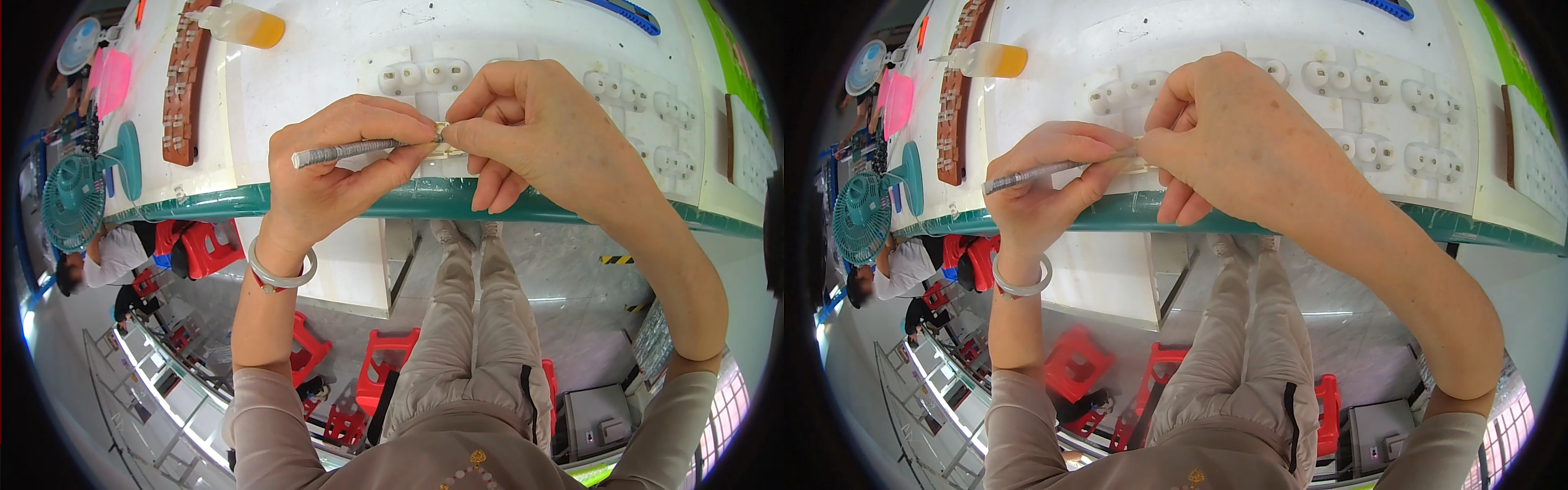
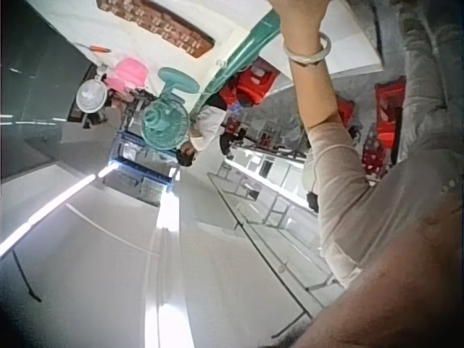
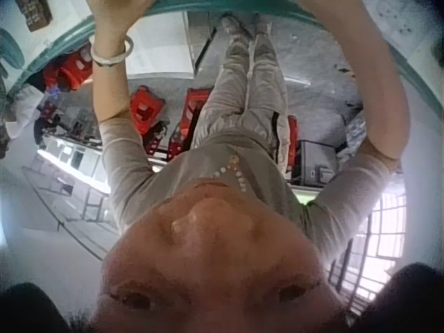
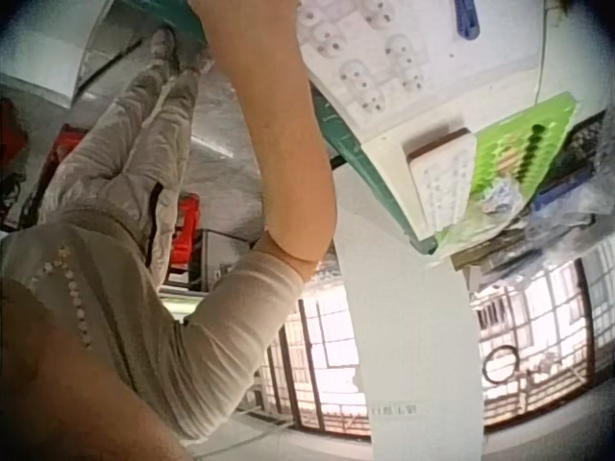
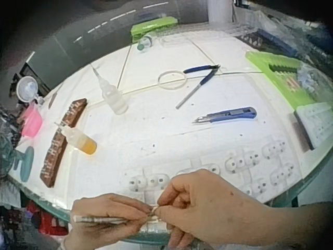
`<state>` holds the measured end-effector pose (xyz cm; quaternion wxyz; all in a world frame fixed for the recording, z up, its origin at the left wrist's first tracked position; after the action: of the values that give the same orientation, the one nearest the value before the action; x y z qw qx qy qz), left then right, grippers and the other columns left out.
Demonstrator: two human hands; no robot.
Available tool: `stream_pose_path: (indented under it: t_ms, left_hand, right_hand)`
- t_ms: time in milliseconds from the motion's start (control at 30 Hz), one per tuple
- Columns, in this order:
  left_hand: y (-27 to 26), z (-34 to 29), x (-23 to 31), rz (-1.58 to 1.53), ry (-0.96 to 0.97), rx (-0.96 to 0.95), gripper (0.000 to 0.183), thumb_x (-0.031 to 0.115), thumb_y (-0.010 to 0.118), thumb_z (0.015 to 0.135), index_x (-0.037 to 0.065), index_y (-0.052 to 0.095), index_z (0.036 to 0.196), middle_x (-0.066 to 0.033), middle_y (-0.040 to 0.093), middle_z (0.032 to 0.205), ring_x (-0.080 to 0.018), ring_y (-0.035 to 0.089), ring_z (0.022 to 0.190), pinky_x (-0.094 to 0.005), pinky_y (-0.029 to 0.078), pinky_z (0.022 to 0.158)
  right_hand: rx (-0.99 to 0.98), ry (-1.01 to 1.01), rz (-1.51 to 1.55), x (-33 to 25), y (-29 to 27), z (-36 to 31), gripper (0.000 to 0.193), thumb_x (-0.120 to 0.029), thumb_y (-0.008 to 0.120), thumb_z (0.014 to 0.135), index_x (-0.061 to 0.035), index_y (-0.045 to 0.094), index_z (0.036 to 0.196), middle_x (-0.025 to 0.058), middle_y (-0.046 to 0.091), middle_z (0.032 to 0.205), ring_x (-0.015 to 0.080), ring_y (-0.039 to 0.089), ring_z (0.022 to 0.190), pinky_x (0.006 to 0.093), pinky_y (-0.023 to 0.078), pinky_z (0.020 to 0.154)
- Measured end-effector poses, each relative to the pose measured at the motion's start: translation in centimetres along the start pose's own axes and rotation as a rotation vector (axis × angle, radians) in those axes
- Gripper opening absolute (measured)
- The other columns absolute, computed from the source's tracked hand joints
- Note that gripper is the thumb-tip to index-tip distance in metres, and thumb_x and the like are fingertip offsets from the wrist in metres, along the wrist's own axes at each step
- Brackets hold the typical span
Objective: The person assembles small white plastic electronic components by inserting red and white parts into them. They use a screwdriver to tighten screws and apply glue from a bottle to secure the components. The person then places the assembled units into clear plastic packaging trays on a green workbench.
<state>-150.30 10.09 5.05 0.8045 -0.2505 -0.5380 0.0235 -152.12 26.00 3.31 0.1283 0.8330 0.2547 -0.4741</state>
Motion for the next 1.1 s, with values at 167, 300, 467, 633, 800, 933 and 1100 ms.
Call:
stream_pose_path:
  t_ms: [167,300,467,633,800,933,1100]
  left_hand:
    - [-0.1,0.0,0.8,0.114,0.057,-0.055,0.021,-0.009,0.071,0.067,-0.002,0.066,0.086,-0.0136,0.067,0.088,-0.0211,0.065,0.081,-0.0279,0.053,0.071]
    - [0.0,-0.3,1.2,0.238,0.163,-0.056,0.022,-0.008,0.071,0.067,-0.002,0.065,0.086,-0.0151,0.067,0.088,-0.0239,0.066,0.082,-0.0297,0.054,0.072]
    - [0.2,-0.6,1.0,0.192,0.13,-0.008,0.022,-0.008,0.072,0.066,0.0,0.066,0.085,-0.0141,0.067,0.087,-0.0238,0.066,0.08,-0.0289,0.054,0.072]
    - [0.3,-0.2,1.6,0.313,0.173,-0.043,0.021,-0.007,0.072,0.065,0.001,0.067,0.084,-0.0109,0.068,0.086,-0.0209,0.067,0.078,-0.0262,0.054,0.068]
    - [0.3,0.2,2.1,0.354,0.212,-0.129,0.02,-0.001,0.069,0.066,0.003,0.067,0.086,-0.01,0.067,0.085,-0.0213,0.067,0.077,-0.0256,0.055,0.063]
    - [0.4,0.3,2.5,0.395,0.208,-0.17,0.02,0.0,0.068,0.066,0.002,0.066,0.085,-0.0106,0.067,0.085,-0.0221,0.066,0.078,-0.0267,0.055,0.065]
    - [0.2,-0.2,1.6,0.303,0.223,-0.111,0.023,-0.005,0.07,0.064,0.001,0.067,0.086,-0.0112,0.067,0.088,-0.0231,0.066,0.08,-0.0271,0.055,0.067]
  right_hand:
    - [0.015,-0.021,-0.003,0.0,0.2,-0.2,0.019,-0.012,0.059,0.082,0.0061,0.058,0.089,0.0088,0.059,0.065,0.0136,0.061,0.05,0.0228,0.05,0.045]
    - [0.036,-0.027,-0.023,0.1,0.2,-0.3,0.019,-0.012,0.059,0.083,0.0059,0.059,0.089,0.0084,0.059,0.065,0.0132,0.06,0.049,0.0222,0.049,0.044]
    - [0.038,-0.041,-0.012,0.1,0.3,-0.4,0.018,-0.011,0.058,0.083,0.0058,0.059,0.089,0.0079,0.059,0.065,0.0128,0.06,0.049,0.0219,0.049,0.044]
    - [0.041,-0.053,-0.01,0.2,0.3,-0.5,0.018,-0.012,0.058,0.083,0.0054,0.06,0.089,0.0076,0.059,0.065,0.0127,0.061,0.049,0.0218,0.049,0.044]
    - [0.047,-0.059,-0.061,0.0,0.2,-0.5,0.017,-0.011,0.058,0.083,0.0053,0.059,0.088,0.0077,0.059,0.064,0.0125,0.061,0.05,0.0218,0.049,0.044]
    - [0.029,-0.092,-0.156,-0.3,0.2,-0.2,0.016,-0.009,0.057,0.082,0.0059,0.058,0.087,0.0081,0.059,0.063,0.0129,0.061,0.05,0.0221,0.049,0.044]
    - [-0.02,-0.05,-0.161,-0.6,0.1,0.2,0.017,-0.009,0.055,0.079,0.007,0.058,0.085,0.0088,0.059,0.062,0.0138,0.061,0.049,0.0227,0.049,0.043]
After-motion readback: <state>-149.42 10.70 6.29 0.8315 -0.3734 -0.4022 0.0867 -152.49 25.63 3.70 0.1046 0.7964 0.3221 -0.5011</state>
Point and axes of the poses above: each hand's wrist, its own z-axis towards the middle knuckle, its own y-axis out of the palm, x = y × z, the point moved 5 cm from there along z, towards the middle knuckle
